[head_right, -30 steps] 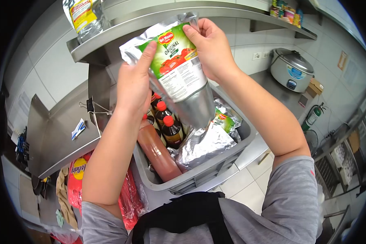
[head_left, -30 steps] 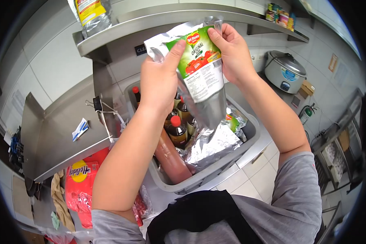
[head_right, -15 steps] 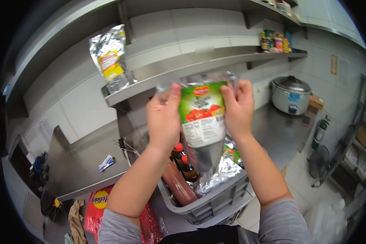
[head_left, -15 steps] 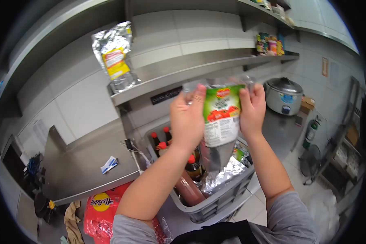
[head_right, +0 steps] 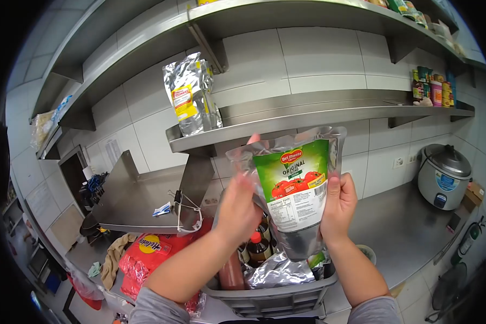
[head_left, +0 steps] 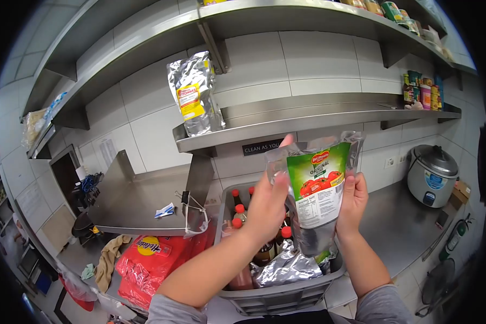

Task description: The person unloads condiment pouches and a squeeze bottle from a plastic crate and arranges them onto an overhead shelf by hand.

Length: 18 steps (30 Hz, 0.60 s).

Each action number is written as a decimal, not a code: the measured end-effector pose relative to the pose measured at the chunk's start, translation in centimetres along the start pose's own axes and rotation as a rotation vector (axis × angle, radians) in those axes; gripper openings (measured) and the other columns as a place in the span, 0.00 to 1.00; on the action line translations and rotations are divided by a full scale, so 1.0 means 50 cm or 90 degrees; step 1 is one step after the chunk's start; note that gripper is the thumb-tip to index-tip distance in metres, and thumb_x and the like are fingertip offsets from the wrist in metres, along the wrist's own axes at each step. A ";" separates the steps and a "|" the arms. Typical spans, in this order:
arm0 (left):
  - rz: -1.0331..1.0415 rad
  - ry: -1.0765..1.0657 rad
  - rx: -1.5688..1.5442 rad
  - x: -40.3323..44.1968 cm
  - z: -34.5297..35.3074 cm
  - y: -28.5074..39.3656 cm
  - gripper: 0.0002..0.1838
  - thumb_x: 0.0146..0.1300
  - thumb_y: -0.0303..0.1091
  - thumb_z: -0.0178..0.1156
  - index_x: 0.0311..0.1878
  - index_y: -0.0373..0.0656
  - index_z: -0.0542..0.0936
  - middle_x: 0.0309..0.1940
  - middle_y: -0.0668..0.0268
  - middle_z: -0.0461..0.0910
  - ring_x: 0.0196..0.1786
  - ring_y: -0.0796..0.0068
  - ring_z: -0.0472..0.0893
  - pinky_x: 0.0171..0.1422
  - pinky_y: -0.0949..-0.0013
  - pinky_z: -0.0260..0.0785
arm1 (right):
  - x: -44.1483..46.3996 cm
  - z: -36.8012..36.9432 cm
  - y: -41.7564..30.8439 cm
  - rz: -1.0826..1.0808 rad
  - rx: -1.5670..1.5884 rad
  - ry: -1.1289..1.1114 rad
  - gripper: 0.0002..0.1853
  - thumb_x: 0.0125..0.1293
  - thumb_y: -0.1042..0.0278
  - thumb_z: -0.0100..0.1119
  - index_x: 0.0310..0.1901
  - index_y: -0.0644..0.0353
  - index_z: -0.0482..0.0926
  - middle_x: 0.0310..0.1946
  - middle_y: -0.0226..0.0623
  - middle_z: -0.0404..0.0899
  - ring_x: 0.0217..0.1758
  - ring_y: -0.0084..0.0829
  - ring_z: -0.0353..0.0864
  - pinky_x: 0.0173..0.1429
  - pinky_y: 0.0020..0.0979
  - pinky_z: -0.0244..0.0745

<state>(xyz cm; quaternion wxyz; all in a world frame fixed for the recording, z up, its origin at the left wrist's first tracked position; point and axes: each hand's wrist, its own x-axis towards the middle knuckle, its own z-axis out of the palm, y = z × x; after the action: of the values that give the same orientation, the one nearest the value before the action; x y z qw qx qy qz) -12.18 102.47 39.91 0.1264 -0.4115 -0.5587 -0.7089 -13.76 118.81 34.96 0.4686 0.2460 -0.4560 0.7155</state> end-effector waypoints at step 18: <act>-0.461 0.321 -0.421 -0.116 0.113 -0.135 0.10 0.72 0.37 0.51 0.51 0.46 0.74 0.48 0.68 0.78 0.48 0.77 0.77 0.55 0.71 0.69 | 0.117 -0.093 0.037 0.108 0.135 0.071 0.16 0.76 0.58 0.46 0.29 0.54 0.64 0.27 0.21 0.69 0.30 0.11 0.62 0.36 0.17 0.61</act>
<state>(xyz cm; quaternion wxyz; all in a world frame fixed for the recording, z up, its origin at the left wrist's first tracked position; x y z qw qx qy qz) -10.33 108.24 31.25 -0.1321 -0.0281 -0.3644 -0.9214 -17.66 125.27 36.57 0.4022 0.2146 -0.3706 0.8092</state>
